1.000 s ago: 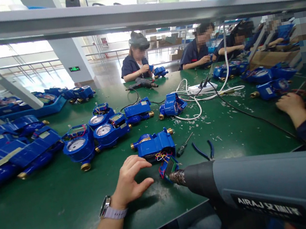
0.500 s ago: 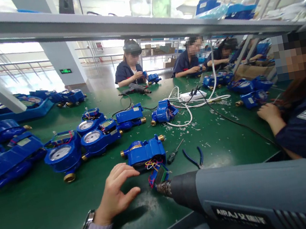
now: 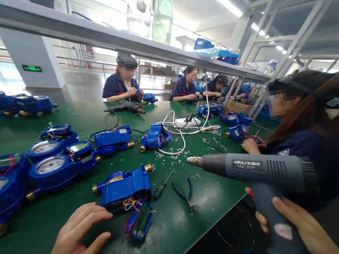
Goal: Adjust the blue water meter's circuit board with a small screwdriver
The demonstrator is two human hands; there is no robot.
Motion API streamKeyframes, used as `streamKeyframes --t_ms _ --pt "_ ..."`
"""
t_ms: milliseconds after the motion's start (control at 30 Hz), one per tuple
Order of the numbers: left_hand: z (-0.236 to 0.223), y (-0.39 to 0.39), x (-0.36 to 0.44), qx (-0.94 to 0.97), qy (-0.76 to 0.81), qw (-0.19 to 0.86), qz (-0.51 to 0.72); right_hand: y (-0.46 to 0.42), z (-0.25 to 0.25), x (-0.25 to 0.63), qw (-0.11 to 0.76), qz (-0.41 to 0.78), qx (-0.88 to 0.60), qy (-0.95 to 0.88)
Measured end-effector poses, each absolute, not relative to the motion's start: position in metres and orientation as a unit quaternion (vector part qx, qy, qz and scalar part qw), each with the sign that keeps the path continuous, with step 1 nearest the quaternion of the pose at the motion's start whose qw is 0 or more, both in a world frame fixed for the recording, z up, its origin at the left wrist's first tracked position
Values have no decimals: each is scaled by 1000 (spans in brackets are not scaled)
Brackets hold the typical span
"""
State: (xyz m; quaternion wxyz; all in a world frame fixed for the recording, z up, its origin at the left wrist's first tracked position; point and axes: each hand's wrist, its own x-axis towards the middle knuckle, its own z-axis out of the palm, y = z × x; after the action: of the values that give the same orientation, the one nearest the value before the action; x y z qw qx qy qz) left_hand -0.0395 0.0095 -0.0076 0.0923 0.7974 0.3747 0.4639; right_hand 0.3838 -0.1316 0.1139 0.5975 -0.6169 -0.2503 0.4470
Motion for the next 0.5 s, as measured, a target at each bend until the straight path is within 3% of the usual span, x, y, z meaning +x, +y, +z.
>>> streamKeyframes --t_ms 200,500 --pt "-15 10 -39 775 412 114 465 -64 87 423 712 460 -523 -91" --pt "-26 15 -44 773 443 109 441 30 46 462 714 501 -488 -39"
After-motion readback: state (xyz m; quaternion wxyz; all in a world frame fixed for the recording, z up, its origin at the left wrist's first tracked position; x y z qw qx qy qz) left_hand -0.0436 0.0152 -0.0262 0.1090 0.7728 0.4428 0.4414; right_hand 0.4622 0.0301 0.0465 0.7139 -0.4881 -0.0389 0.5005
